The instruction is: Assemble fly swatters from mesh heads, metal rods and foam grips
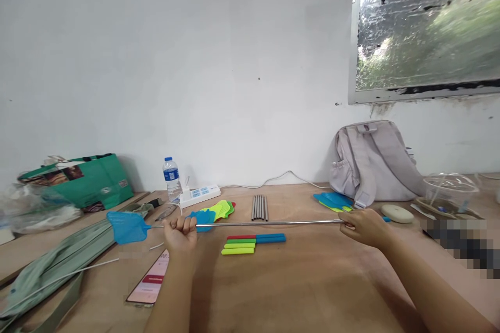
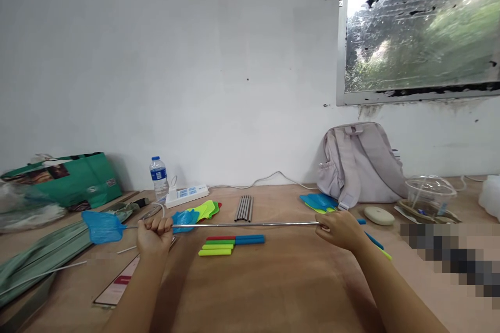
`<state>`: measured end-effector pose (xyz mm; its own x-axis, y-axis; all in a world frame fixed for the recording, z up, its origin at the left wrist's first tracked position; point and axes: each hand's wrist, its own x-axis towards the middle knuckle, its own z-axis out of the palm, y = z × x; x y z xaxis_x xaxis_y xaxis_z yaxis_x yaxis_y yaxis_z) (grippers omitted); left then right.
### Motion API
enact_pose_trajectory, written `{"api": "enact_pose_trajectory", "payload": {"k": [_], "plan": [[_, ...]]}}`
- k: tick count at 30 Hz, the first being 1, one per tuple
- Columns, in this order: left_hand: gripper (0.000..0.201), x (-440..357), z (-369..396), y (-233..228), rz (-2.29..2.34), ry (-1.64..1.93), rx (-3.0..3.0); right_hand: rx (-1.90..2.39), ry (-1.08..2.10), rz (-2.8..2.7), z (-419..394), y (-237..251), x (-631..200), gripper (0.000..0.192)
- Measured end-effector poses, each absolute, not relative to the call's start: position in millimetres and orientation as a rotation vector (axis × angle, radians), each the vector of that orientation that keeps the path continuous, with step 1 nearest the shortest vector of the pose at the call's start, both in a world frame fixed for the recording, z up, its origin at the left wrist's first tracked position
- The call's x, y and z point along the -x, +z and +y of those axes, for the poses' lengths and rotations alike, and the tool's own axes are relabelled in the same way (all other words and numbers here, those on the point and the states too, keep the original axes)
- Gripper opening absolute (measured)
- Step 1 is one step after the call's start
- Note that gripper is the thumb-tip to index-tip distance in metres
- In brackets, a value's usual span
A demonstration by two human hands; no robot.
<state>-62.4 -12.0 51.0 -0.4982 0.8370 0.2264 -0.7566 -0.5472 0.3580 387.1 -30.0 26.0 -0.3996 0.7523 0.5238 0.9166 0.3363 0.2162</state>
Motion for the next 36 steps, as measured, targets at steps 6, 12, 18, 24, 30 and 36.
{"api": "enact_pose_trajectory", "payload": {"k": [6, 12, 18, 24, 30, 36], "plan": [[0.037, 72.9, -11.7, 40.2, 0.142, 2.12, -0.472, 1.555, -0.736, -2.206, -33.8, 27.1, -383.5, 0.018], [0.028, 74.7, -9.2, 36.0, 0.117, 2.107, -0.504, 1.643, -0.718, -2.106, -31.7, 25.1, -409.0, 0.019], [0.006, 74.3, -0.6, 34.5, 0.148, 2.101, -0.392, 1.702, -0.604, -2.084, -35.4, 19.4, -444.2, 0.023], [0.034, 74.1, -3.4, 29.3, 0.183, 2.023, -0.372, 1.668, -0.424, -2.102, -35.7, 15.8, -454.6, 0.019], [0.058, 79.2, -7.7, 31.7, 0.119, 2.035, -0.351, 1.644, -0.412, -2.146, -34.1, 15.0, -461.5, 0.025], [0.039, 99.0, 5.2, 23.9, 0.231, 2.095, -0.382, 1.65, -0.58, -2.016, -34.6, 4.7, -495.2, 0.022]]}}
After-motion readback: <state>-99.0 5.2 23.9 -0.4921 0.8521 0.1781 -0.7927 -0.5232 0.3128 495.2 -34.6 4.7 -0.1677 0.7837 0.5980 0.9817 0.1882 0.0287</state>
